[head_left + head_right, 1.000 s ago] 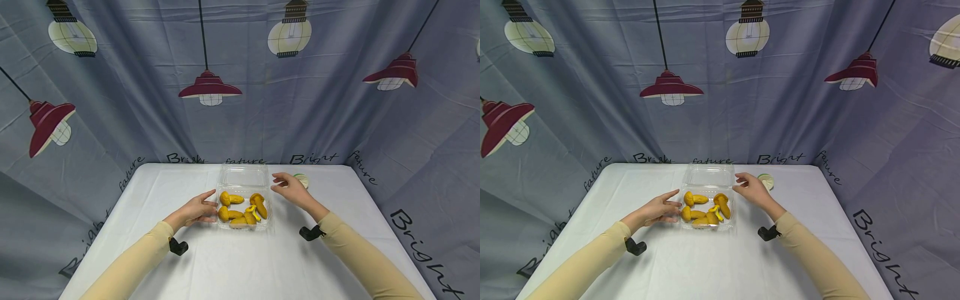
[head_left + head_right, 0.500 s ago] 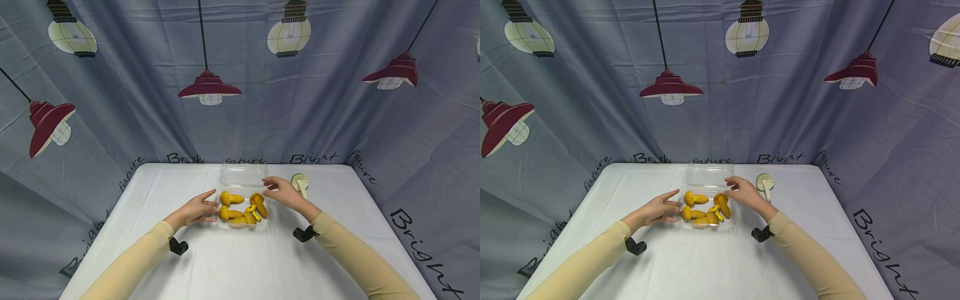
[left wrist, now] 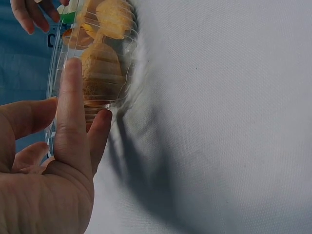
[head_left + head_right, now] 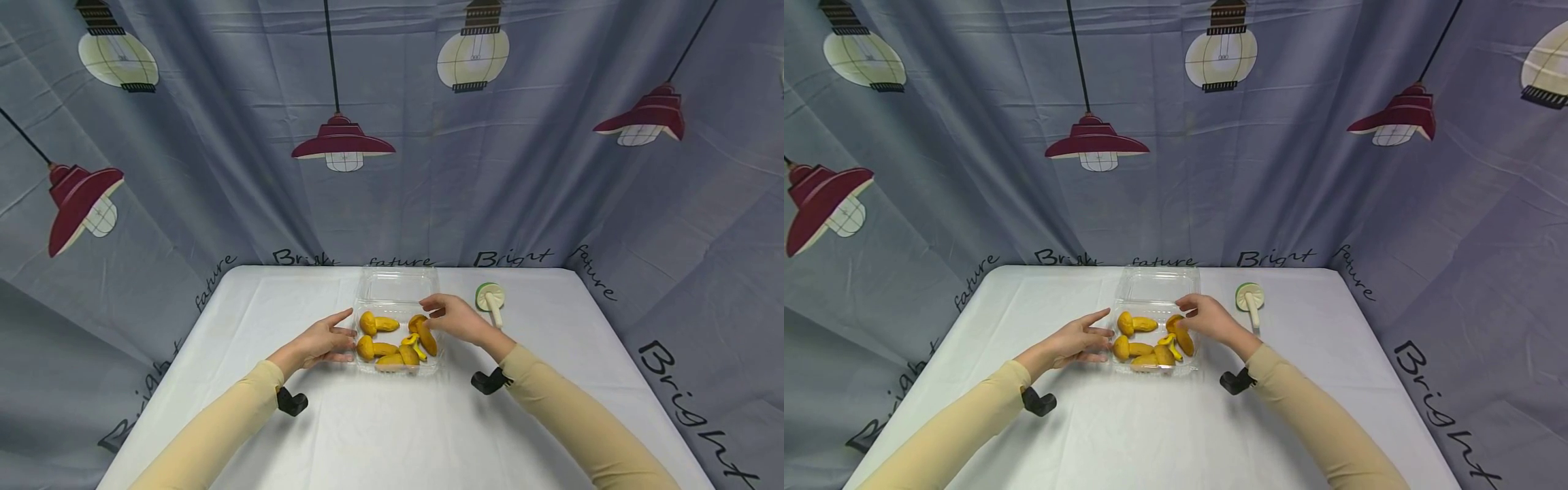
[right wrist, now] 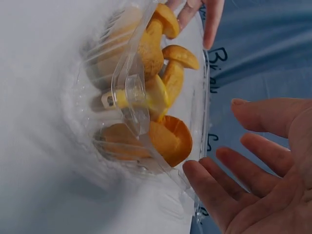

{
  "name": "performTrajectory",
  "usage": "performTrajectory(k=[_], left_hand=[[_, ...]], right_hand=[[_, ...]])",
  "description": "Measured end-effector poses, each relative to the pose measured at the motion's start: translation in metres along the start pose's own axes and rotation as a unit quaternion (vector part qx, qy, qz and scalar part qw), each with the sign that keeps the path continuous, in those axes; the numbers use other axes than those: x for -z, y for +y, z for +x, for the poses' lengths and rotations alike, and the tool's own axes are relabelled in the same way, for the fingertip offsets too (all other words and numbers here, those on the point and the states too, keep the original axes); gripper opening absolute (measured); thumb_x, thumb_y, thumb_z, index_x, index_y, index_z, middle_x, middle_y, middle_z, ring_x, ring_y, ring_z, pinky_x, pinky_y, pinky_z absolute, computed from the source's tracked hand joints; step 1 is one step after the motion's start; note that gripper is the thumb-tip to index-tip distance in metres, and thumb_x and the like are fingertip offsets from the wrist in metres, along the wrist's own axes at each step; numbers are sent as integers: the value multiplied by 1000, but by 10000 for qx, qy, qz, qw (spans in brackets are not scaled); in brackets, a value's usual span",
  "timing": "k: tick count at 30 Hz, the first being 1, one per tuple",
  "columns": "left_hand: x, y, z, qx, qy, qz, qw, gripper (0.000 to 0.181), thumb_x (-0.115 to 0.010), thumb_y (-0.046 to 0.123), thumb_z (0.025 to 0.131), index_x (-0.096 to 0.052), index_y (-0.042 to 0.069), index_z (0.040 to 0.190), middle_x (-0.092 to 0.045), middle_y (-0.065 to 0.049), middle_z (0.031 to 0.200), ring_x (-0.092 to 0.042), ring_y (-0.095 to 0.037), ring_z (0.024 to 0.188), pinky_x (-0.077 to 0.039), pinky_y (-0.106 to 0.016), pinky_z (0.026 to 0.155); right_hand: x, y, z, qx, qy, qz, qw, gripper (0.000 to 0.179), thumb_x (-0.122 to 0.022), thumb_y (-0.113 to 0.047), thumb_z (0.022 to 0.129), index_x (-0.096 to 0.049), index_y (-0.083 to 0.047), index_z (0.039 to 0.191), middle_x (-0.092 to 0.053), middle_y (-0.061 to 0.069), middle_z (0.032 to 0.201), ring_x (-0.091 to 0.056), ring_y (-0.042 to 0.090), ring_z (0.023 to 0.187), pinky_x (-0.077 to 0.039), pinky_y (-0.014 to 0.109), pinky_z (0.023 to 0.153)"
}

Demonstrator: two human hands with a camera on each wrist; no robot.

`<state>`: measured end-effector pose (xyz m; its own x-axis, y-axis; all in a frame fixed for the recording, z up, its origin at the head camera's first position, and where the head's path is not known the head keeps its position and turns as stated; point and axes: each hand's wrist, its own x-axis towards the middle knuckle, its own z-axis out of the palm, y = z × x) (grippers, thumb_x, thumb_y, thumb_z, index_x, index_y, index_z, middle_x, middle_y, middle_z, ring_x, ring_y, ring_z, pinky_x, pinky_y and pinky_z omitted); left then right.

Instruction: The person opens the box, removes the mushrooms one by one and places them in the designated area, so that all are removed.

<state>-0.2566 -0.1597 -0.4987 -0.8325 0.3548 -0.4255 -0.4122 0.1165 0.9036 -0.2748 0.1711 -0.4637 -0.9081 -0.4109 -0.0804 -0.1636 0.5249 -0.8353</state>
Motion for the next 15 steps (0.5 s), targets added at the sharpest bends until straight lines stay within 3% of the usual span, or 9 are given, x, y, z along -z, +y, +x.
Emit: performTrajectory(k=[15], left_hand=[[-1, 0, 0, 18, 41, -25, 10000, 83, -59, -7, 99, -20, 24, 166, -41, -28, 154, -67, -28, 110, -65, -39, 78]], right_hand=[[-11, -3, 4, 0, -393, 29, 9992, 40, -73, -2, 91, -65, 0, 130, -66, 19, 128, -61, 36, 119, -59, 40, 92]])
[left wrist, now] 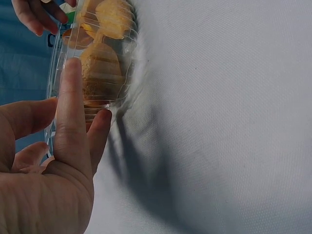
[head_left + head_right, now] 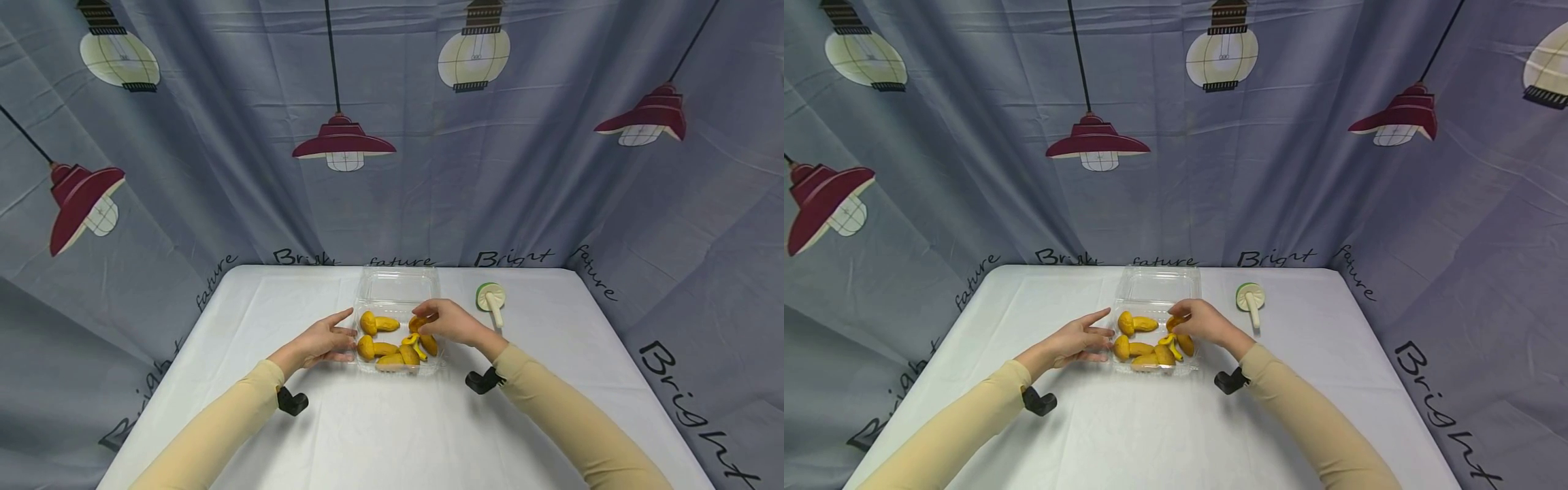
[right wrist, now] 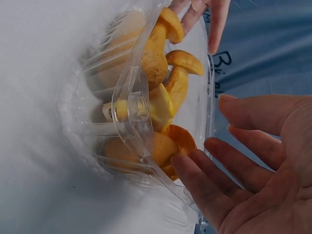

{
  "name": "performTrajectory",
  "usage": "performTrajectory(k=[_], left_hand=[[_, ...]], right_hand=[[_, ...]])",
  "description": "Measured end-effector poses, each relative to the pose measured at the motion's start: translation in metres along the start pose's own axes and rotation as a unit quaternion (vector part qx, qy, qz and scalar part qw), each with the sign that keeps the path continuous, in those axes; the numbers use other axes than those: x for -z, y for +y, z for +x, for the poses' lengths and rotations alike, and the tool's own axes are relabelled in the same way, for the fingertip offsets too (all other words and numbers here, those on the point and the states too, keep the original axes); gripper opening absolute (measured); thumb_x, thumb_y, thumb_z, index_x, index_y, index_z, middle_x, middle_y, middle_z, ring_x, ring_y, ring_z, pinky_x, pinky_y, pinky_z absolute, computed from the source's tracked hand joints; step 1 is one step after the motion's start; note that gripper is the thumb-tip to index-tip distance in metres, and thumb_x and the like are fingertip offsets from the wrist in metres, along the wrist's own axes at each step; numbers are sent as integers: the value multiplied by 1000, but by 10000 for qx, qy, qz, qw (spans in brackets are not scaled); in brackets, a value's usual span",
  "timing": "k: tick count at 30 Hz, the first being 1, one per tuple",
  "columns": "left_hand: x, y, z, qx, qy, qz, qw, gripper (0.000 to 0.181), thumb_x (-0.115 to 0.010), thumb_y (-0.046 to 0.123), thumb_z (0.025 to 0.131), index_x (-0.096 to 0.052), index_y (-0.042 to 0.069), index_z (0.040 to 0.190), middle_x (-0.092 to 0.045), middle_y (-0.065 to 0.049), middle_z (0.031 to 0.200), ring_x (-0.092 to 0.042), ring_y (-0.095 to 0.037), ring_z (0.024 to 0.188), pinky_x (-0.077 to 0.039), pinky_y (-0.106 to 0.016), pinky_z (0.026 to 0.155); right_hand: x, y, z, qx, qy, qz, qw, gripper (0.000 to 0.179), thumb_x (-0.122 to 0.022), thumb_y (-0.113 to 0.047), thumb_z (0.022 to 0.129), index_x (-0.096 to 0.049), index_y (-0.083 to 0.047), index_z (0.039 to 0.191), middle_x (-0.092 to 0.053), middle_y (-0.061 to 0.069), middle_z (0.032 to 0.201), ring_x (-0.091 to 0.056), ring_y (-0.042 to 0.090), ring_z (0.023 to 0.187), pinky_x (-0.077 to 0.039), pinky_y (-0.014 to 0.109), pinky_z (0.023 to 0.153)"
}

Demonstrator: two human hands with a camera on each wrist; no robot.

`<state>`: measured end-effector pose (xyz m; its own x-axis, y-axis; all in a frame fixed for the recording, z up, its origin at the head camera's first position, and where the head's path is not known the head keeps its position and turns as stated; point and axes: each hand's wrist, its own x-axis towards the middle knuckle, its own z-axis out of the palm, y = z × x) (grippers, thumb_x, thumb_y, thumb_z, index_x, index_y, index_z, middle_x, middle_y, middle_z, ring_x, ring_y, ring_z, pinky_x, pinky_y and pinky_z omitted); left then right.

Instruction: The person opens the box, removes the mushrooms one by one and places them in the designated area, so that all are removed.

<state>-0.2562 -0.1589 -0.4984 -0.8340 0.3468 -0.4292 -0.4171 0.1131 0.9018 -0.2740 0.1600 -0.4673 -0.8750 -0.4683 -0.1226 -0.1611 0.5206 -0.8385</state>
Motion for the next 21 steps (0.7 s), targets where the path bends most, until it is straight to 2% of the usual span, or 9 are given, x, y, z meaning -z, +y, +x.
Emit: performTrajectory(k=[5, 10, 15, 21], left_hand=[[-1, 0, 0, 6, 19, 26, 10000, 84, -59, -7, 98, -20, 24, 166, -42, -28, 154, -67, -28, 111, -65, -39, 78], [0, 0, 0, -13, 4, 18, 10000, 83, -58, -8, 99, -20, 24, 166, -42, -28, 154, -66, -29, 113, -65, -39, 79], [0, 0, 0, -16, 8, 22, 10000, 83, -59, -7, 99, -21, 24, 166, -42, -27, 154, -66, -29, 114, -65, -40, 79], [-1, 0, 0, -13, 6, 19, 10000, 83, -58, -7, 99, -21, 24, 166, -42, -27, 154, -66, -29, 113, -65, -39, 79]], right_hand=[[-1, 3, 3, -9, -135, -69, 9999, 39, -73, -3, 92, -66, -1, 130, -67, 19, 125, -62, 34, 117, -60, 36, 87], [-2, 4, 6, 80, -303, -264, 9992, 36, -72, -1, 92, -67, 3, 127, -69, 19, 121, -65, 28, 108, -60, 38, 86], [-2, 2, 10, 114, -486, -695, 9963, 29, -72, 2, 91, -70, 3, 120, -71, 18, 115, -65, 22, 101, -58, 40, 88], [-4, 0, 12, 51, -526, -1135, 9921, 28, -74, 5, 87, -73, 3, 115, -72, 15, 108, -63, 19, 93, -59, 36, 82]])
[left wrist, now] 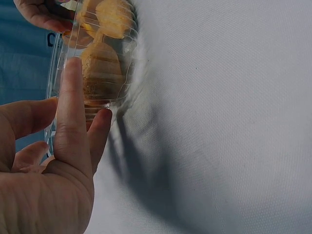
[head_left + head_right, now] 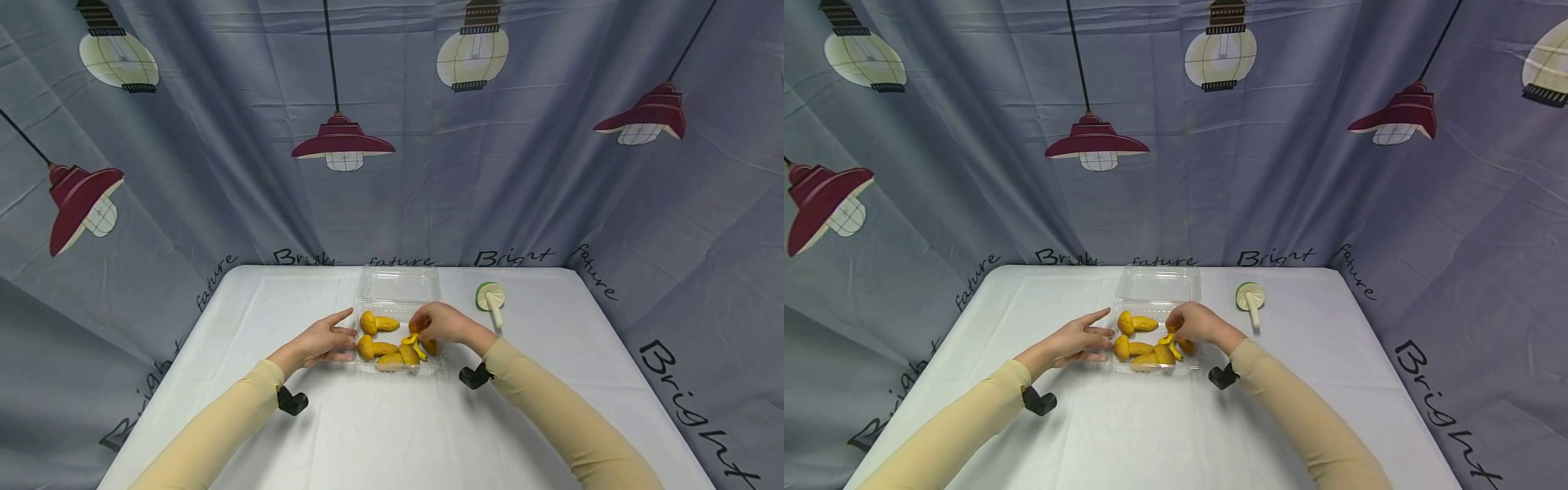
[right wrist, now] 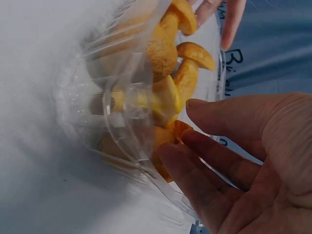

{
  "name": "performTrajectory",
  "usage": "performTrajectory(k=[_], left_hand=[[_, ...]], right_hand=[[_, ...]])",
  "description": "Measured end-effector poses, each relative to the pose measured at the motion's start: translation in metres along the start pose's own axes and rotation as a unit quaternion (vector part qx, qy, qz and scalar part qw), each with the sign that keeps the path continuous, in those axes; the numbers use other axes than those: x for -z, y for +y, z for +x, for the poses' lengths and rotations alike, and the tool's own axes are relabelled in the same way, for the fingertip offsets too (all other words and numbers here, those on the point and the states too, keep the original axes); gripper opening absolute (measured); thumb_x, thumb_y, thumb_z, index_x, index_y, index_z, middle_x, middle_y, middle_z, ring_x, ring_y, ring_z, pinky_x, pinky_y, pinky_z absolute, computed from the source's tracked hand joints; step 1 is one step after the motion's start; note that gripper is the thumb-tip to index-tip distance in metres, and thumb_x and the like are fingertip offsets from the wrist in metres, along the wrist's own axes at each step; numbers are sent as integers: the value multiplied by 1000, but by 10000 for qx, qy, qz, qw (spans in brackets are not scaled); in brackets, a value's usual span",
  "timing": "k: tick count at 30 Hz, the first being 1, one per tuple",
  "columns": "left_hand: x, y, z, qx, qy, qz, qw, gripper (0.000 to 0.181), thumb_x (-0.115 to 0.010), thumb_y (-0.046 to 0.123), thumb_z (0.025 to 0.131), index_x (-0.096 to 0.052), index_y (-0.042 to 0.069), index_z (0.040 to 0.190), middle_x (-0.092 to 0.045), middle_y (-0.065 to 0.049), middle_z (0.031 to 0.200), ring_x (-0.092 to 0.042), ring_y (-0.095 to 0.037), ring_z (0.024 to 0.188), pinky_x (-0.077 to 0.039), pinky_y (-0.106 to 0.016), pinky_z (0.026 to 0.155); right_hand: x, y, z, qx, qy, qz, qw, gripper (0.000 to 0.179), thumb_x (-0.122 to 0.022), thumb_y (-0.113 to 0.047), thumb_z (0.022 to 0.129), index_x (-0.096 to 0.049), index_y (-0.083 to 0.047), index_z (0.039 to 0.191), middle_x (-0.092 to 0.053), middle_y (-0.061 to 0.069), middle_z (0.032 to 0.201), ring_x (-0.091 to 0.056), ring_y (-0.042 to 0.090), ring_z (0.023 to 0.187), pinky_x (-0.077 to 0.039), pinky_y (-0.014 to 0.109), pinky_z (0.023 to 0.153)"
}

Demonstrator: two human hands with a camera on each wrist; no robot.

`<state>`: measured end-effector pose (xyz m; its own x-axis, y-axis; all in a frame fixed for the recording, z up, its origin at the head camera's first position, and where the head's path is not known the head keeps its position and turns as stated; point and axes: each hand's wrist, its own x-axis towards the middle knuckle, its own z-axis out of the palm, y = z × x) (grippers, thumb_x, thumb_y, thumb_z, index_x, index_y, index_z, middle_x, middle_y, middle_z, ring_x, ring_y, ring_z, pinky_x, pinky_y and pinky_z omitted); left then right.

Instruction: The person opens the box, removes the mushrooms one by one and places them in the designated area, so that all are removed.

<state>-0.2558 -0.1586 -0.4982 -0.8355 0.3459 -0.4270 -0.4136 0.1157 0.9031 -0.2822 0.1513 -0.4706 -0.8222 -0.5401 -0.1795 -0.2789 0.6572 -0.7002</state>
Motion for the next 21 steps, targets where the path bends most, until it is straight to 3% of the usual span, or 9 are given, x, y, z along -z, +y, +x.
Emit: performTrajectory(k=[10, 16, 21], left_hand=[[0, 0, 0, 11, 5, 15, 10000, 84, -58, -8, 98, -20, 24, 166, -42, -27, 154, -66, -30, 111, -65, -39, 78], [-1, 0, 0, 32, 8, 52, 10000, 84, -59, -7, 98, -20, 24, 166, -42, -27, 154, -65, -29, 114, -65, -40, 79], [-1, 0, 0, 29, 2, 60, 10000, 84, -59, -7, 98, -20, 24, 166, -43, -27, 154, -65, -29, 114, -65, -40, 79]], right_hand=[[-12, 2, 5, -99, 128, -796, 9967, 25, -78, -1, 86, -78, -8, 110, -74, 0, 102, -64, 12, 90, -58, 34, 81], [-16, 0, 7, -137, 73, -919, 9956, 21, -79, -1, 85, -79, -12, 104, -72, -4, 98, -63, 12, 89, -57, 34, 81], [-18, 3, 9, 90, 122, -976, 9951, 18, -78, 2, 85, -78, -12, 96, -71, -4, 92, -61, 11, 83, -56, 34, 77]])
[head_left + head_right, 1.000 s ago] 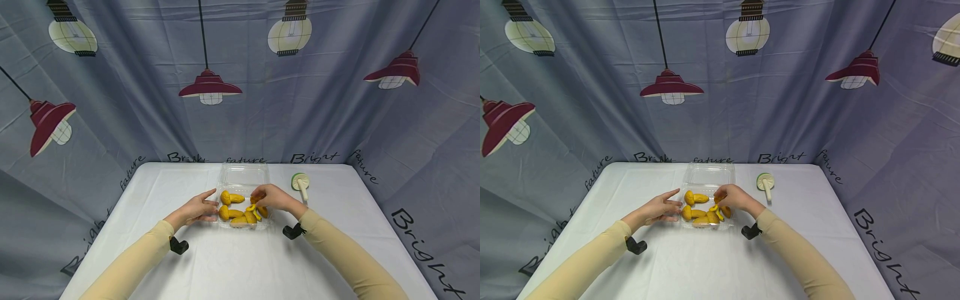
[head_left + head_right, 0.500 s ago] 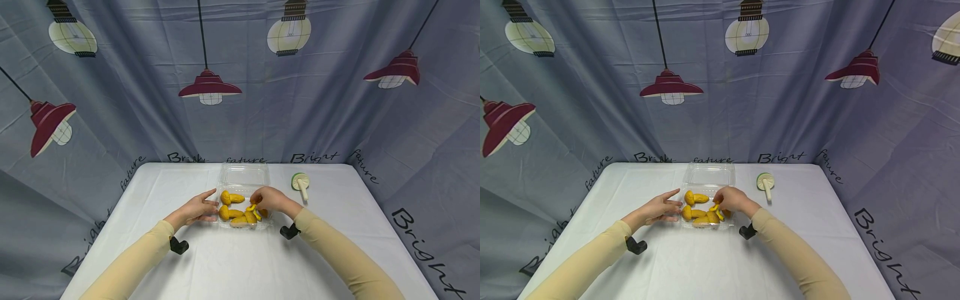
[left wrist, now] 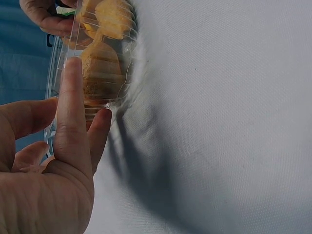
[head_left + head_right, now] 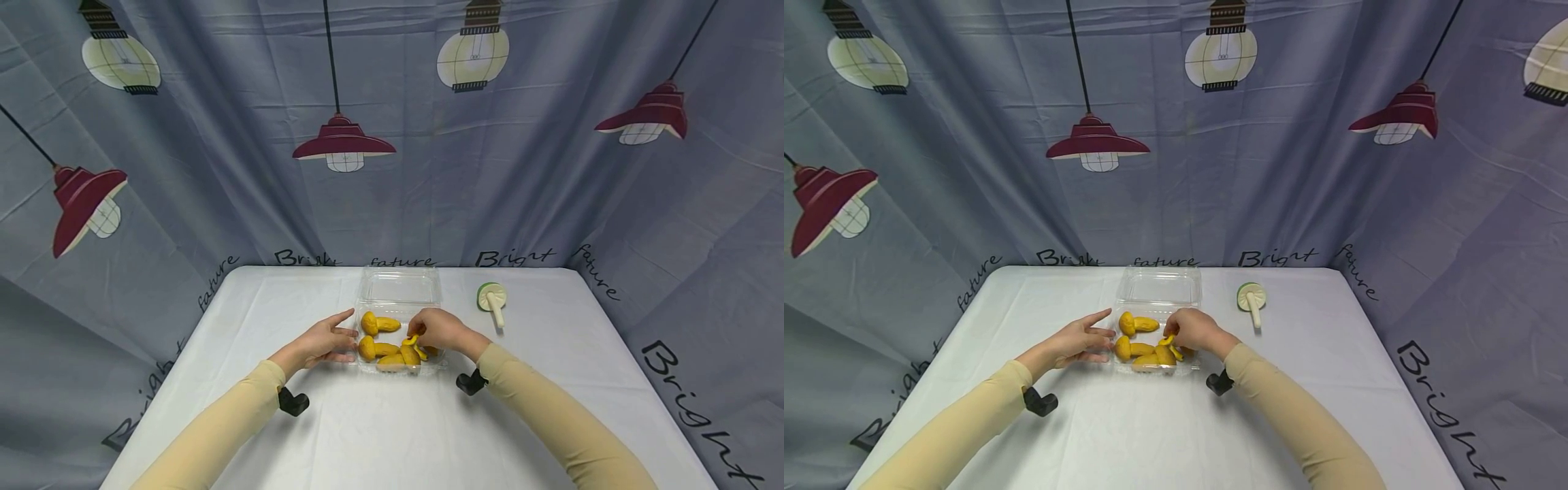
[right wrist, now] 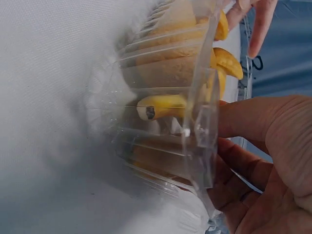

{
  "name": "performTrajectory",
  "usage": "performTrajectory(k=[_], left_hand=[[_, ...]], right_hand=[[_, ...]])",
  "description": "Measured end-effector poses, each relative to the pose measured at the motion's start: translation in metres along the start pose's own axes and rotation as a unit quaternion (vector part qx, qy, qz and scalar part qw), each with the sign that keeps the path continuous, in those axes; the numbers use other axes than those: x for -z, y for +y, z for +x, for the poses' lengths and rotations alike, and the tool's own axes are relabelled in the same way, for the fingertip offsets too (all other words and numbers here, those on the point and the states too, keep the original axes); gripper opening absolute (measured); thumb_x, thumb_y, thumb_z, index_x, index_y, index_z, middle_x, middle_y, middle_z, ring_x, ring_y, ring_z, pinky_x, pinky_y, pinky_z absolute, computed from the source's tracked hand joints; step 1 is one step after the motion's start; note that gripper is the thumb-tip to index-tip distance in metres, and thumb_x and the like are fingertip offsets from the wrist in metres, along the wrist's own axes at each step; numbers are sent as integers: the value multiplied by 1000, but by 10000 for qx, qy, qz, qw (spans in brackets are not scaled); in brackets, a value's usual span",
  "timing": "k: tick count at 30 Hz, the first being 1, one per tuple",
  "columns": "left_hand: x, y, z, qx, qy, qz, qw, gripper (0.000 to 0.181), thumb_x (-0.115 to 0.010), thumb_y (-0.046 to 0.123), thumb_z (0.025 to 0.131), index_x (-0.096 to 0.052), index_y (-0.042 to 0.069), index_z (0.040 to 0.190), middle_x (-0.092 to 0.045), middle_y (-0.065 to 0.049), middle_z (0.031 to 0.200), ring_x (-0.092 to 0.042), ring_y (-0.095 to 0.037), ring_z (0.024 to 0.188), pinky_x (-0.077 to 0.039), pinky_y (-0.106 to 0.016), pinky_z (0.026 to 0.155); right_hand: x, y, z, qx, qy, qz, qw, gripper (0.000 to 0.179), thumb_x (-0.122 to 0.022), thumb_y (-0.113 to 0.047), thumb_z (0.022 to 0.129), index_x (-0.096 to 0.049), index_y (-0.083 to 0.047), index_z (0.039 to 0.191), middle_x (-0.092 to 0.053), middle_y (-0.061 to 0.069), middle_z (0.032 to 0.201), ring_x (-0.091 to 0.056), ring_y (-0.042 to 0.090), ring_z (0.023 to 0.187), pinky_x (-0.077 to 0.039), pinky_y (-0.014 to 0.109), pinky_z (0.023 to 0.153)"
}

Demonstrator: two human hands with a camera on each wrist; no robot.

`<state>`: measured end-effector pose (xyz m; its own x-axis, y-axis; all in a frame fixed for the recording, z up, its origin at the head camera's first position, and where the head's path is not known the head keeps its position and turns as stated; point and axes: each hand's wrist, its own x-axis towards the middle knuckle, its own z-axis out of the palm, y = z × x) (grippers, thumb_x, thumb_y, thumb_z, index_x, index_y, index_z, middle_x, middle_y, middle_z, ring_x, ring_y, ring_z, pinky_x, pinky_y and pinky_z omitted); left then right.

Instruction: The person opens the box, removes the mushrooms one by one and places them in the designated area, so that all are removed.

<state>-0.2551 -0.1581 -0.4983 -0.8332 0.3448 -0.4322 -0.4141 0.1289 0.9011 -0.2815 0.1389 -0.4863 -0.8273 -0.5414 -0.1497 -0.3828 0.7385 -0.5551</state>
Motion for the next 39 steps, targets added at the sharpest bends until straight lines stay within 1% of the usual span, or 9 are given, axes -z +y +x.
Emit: performTrajectory(k=[6, 11, 14, 19, 26, 33, 35, 39], left_hand=[[0, -1, 0, -9, -9, -16, 10000, 83, -59, -7, 99, -20, 24, 166, -42, -27, 154, -65, -29, 114, -65, -40, 79], [1, 0, 1, 20, 6, -21, 10000, 83, -59, -7, 98, -21, 24, 166, -42, -27, 154, -65, -28, 113, -65, -40, 79], [1, 0, 1, 30, 6, -34, 10000, 84, -60, -7, 98, -21, 25, 166, -43, -26, 154, -65, -28, 112, -65, -40, 79], [1, 1, 0, 14, -12, -44, 10000, 84, -60, -7, 98, -21, 24, 166, -42, -26, 154, -66, -28, 111, -65, -39, 79], [0, 1, 1, 39, -6, -23, 10000, 84, -60, -7, 98, -20, 24, 166, -41, -27, 155, -66, -27, 110, -65, -39, 79], [0, 1, 1, 39, -10, -35, 10000, 85, -60, -8, 98, -20, 25, 166, -41, -27, 155, -66, -28, 111, -65, -39, 78], [0, 1, 1, 43, -10, -43, 10000, 85, -60, -8, 98, -20, 25, 166, -41, -28, 155, -66, -28, 111, -65, -40, 78], [0, 2, 1, 51, -15, -65, 10000, 86, -60, -8, 97, -20, 25, 166, -41, -28, 155, -66, -28, 109, -65, -39, 79]], right_hand=[[-3, 4, 1, 157, 116, -88, 9998, 18, -77, 4, 85, -77, -13, 91, -70, -4, 89, -59, 11, 81, -55, 33, 76], [-4, 4, 1, 278, 263, -220, 9990, 16, -76, 1, 87, -76, -14, 88, -68, -5, 90, -59, 12, 82, -55, 34, 77], [-5, 6, 2, 321, 281, -267, 9987, 15, -76, -1, 89, -76, -16, 88, -68, -5, 90, -58, 12, 82, -55, 33, 78], [-6, 8, 3, 302, 313, -193, 9989, 15, -73, -2, 91, -76, -17, 92, -69, -5, 93, -57, 11, 83, -54, 32, 77], [-5, 13, 1, 346, 514, 110, 9980, 13, -71, -6, 95, -75, -18, 100, -66, -8, 96, -58, 11, 87, -55, 33, 79], [-4, 14, -3, 396, 590, 599, 9957, 14, -69, -9, 98, -72, -21, 103, -66, -10, 104, -62, 12, 99, -57, 34, 87], [-5, 14, -3, 496, 568, 679, 9948, 14, -69, -7, 98, -72, -20, 103, -66, -9, 104, -62, 12, 96, -58, 34, 83], [-8, 13, -5, 620, 417, 895, 9932, 15, -67, -6, 96, -72, -17, 105, -67, -4, 100, -61, 14, 82, -57, 31, 70]])
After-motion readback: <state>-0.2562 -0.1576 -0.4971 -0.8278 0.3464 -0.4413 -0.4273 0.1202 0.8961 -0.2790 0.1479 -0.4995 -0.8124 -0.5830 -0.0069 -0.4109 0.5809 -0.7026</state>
